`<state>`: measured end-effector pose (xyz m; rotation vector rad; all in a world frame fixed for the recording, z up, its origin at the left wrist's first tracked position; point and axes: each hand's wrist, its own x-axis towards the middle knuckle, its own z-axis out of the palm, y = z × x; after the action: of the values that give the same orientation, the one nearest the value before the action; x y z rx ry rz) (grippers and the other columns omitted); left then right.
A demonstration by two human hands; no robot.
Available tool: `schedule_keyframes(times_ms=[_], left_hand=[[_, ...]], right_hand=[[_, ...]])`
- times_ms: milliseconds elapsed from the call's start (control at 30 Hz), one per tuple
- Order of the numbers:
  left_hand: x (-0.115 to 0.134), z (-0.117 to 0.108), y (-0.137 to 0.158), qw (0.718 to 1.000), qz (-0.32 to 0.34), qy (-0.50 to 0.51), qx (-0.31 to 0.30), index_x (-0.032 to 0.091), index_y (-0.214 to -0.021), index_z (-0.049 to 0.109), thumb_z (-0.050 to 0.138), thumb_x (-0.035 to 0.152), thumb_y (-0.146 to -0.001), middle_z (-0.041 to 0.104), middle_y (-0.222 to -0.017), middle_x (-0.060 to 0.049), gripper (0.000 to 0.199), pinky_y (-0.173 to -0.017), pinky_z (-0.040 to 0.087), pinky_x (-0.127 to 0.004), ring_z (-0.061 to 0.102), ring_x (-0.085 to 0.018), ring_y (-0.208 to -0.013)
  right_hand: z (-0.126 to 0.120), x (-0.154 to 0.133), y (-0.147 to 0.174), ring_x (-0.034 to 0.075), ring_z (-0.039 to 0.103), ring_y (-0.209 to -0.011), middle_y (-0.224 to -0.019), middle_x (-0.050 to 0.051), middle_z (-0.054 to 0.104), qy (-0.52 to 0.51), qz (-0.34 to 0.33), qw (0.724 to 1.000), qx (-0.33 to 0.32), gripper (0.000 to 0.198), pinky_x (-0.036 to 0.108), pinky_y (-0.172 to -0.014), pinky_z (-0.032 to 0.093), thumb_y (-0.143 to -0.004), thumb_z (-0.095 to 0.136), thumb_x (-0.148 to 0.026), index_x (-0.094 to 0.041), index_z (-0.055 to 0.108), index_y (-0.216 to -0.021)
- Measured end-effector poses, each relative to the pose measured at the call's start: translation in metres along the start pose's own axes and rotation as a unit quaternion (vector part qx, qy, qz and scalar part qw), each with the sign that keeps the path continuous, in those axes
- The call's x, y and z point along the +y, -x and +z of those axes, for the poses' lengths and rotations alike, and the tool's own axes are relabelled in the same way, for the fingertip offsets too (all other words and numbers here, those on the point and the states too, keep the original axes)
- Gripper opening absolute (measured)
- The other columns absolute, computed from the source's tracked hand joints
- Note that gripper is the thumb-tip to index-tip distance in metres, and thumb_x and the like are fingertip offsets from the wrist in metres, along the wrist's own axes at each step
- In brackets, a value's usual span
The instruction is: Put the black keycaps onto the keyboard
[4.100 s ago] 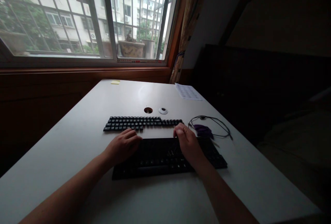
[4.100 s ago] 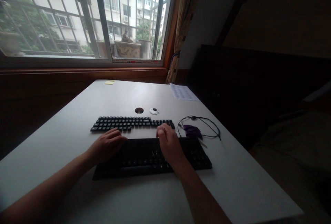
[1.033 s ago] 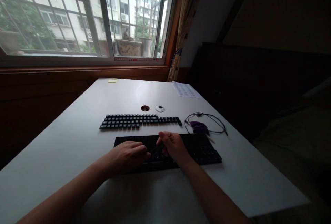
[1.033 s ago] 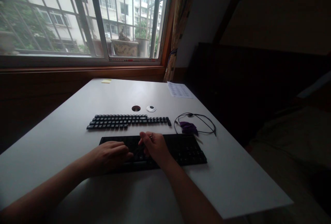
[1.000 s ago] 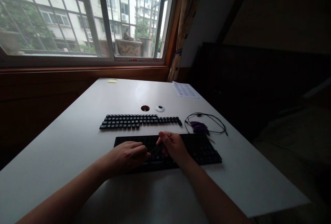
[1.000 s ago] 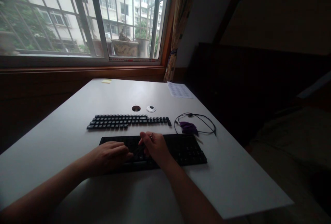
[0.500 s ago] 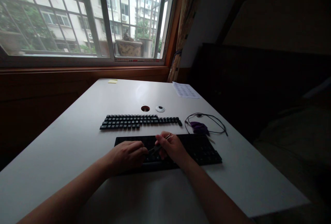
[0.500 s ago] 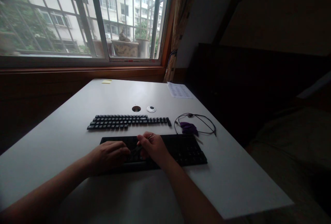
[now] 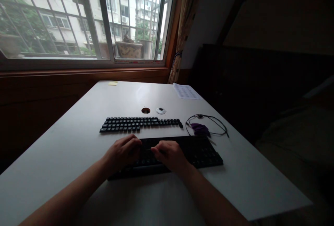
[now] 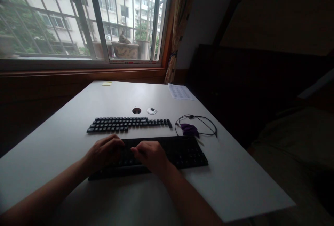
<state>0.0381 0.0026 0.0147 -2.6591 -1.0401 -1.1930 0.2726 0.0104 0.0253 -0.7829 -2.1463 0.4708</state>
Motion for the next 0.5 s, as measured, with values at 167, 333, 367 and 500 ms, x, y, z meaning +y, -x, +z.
schedule_keyframes(times_ms=[167,333,367,500], left_hand=[[-0.004,-0.002,0.002,1.000,0.001,0.006,-0.010,0.019,-0.101,0.056,0.052,0.013,-0.090,0.059,-0.086,-0.003,0.012,-0.056,0.046,-0.020,0.054,-0.011,-0.063],[0.000,-0.005,0.001,0.999,0.033,-0.020,-0.022,0.019,-0.103,0.056,0.052,0.015,-0.092,0.062,-0.085,-0.002,0.013,-0.057,0.048,-0.022,0.058,-0.011,-0.063],[0.001,-0.006,0.001,0.998,0.044,-0.031,-0.023,0.019,-0.104,0.056,0.052,0.016,-0.092,0.063,-0.085,-0.002,0.013,-0.058,0.049,-0.023,0.058,-0.012,-0.064],[-0.001,-0.009,0.003,0.993,0.095,-0.069,-0.021,0.019,-0.107,0.056,0.053,0.017,-0.092,0.066,-0.086,-0.002,0.016,-0.062,0.051,-0.025,0.061,-0.013,-0.066]], right_hand=[[-0.007,-0.001,0.000,0.013,0.051,-0.059,-0.065,0.000,0.055,0.023,-0.009,0.998,0.053,0.027,0.026,-0.060,0.039,-0.097,0.050,-0.031,-0.020,0.059,-0.074],[-0.006,-0.002,-0.003,0.021,0.051,-0.083,-0.082,0.006,0.056,0.115,-0.068,0.986,0.095,0.027,0.034,-0.077,0.044,-0.100,0.046,-0.031,-0.019,0.058,-0.079],[-0.004,-0.001,-0.003,0.021,0.051,-0.087,-0.086,0.008,0.056,0.127,-0.082,0.984,0.092,0.026,0.036,-0.079,0.044,-0.100,0.046,-0.032,-0.019,0.058,-0.081],[0.009,0.003,-0.002,0.021,0.052,-0.091,-0.094,0.008,0.058,0.125,-0.121,0.984,0.046,0.017,0.034,-0.083,0.046,-0.099,0.048,-0.030,-0.019,0.057,-0.089]])
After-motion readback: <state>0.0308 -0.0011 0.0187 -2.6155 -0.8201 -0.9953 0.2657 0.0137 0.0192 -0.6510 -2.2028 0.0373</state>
